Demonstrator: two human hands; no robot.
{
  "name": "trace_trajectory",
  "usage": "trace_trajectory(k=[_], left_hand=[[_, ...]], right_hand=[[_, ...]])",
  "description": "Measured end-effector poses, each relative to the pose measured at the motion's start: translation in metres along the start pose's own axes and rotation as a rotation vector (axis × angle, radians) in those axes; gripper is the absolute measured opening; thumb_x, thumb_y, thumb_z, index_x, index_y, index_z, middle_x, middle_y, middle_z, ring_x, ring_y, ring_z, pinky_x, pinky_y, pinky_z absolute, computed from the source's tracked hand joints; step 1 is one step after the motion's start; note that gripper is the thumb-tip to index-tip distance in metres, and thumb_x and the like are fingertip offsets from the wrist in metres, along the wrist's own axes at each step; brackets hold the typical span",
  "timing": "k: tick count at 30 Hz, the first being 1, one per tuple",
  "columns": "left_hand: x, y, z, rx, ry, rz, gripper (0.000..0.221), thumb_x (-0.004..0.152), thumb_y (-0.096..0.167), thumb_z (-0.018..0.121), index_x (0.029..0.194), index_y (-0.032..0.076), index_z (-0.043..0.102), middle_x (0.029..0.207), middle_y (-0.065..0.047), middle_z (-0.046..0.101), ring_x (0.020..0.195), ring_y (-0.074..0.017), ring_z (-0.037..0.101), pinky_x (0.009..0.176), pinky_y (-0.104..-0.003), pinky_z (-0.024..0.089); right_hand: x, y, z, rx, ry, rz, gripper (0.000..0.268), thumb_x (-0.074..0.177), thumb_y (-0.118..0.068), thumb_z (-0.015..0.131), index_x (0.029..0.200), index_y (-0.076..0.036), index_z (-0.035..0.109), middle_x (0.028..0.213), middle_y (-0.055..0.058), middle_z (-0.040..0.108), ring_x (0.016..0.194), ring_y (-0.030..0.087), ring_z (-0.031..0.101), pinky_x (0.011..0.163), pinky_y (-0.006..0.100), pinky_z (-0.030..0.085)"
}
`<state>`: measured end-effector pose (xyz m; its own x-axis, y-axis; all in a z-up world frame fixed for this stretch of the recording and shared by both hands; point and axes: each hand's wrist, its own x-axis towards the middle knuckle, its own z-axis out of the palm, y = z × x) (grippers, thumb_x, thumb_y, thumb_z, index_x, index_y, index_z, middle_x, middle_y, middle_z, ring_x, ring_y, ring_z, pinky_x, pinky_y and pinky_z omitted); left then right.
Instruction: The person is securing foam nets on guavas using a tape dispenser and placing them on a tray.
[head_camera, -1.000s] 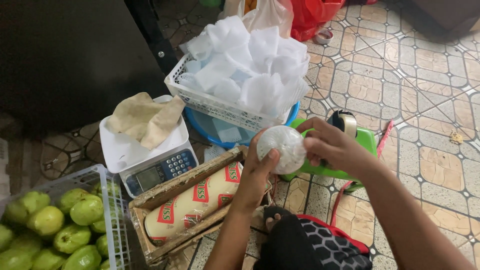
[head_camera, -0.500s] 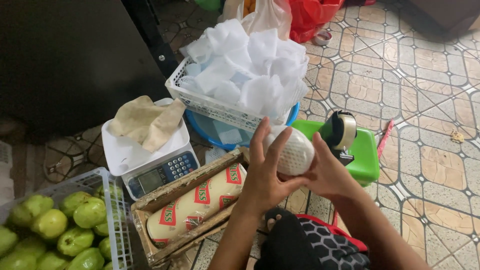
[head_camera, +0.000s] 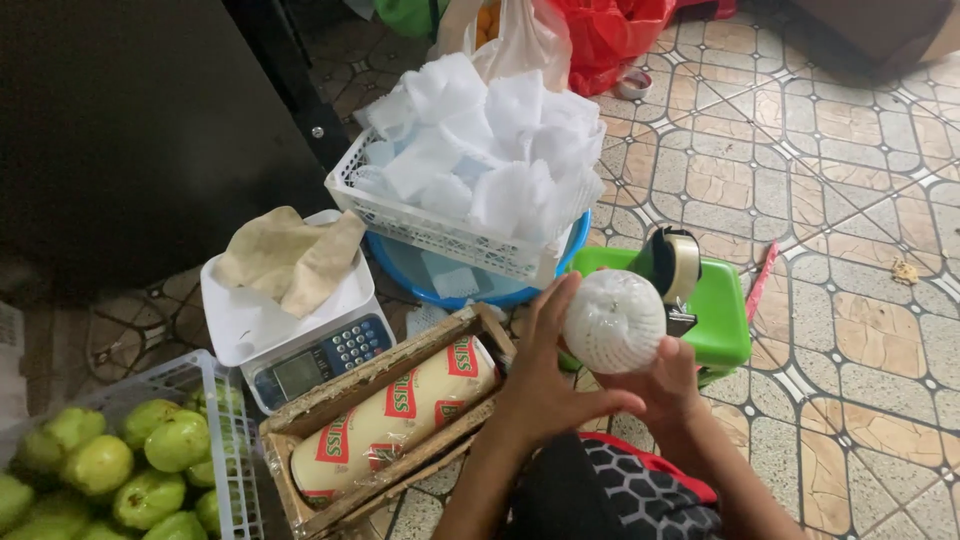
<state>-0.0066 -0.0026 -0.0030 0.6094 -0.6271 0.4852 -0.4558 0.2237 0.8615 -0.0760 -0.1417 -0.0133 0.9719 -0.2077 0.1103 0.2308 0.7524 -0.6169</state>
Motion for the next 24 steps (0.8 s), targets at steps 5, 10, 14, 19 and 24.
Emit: trace_trajectory(k=[5, 10, 14, 19, 24], left_hand=[[-0.004, -0.018, 0.022, -0.154, 0.114, -0.111, 0.127, 0.063, 0.033, 0.094, 0.160, 0.003, 0.019, 0.150, -0.038, 0.036, 0.139, -0.0549, 0.039, 0.114, -0.066, 0.030], [-0.002, -0.056, 0.039, -0.207, 0.272, -0.241, 0.116, 0.072, 0.029, 0.093, 0.161, 0.010, 0.021, 0.148, -0.030, 0.044, 0.135, -0.0429, 0.049, 0.113, -0.058, 0.038], [0.013, -0.075, 0.067, -0.822, 0.416, -0.575, 0.077, 0.080, 0.028, 0.083, 0.147, 0.018, 0.045, 0.130, -0.003, 0.061, 0.108, -0.0147, 0.061, 0.089, -0.035, 0.058], [0.029, -0.106, 0.114, -1.017, 0.338, -0.682, 0.070, 0.081, 0.047, 0.079, 0.140, 0.019, 0.053, 0.123, -0.003, 0.069, 0.103, -0.0198, 0.070, 0.087, -0.043, 0.064], [0.033, -0.115, 0.147, -1.222, 0.314, -0.826, 0.077, 0.078, 0.037, 0.085, 0.142, 0.015, 0.049, 0.123, -0.011, 0.064, 0.100, -0.0299, 0.070, 0.086, -0.046, 0.067]], right_hand=[[-0.004, 0.002, -0.017, -0.360, 0.082, -0.081, 0.066, 0.093, -0.032, 0.056, 0.151, -0.004, 0.039, 0.129, 0.030, 0.057, 0.108, 0.039, 0.063, 0.087, 0.051, 0.056], [-0.033, -0.035, -0.091, -0.778, 0.442, -0.117, 0.064, 0.094, -0.023, 0.054, 0.155, -0.008, 0.042, 0.139, 0.016, 0.053, 0.114, 0.025, 0.053, 0.093, 0.041, 0.052], [-0.047, -0.058, -0.146, -0.918, 1.060, -0.147, 0.039, 0.094, -0.032, 0.079, 0.118, -0.003, 0.071, 0.102, 0.018, 0.061, 0.094, 0.022, 0.057, 0.079, 0.038, 0.057], [-0.020, -0.056, -0.170, -1.014, 1.091, 0.115, 0.053, 0.090, -0.048, 0.077, 0.118, -0.003, 0.075, 0.095, 0.026, 0.063, 0.089, 0.030, 0.060, 0.071, 0.045, 0.056], [0.006, -0.057, -0.156, -1.149, 1.105, 0.395, 0.059, 0.085, -0.047, 0.074, 0.122, -0.001, 0.074, 0.108, 0.030, 0.067, 0.092, 0.036, 0.063, 0.078, 0.050, 0.055]])
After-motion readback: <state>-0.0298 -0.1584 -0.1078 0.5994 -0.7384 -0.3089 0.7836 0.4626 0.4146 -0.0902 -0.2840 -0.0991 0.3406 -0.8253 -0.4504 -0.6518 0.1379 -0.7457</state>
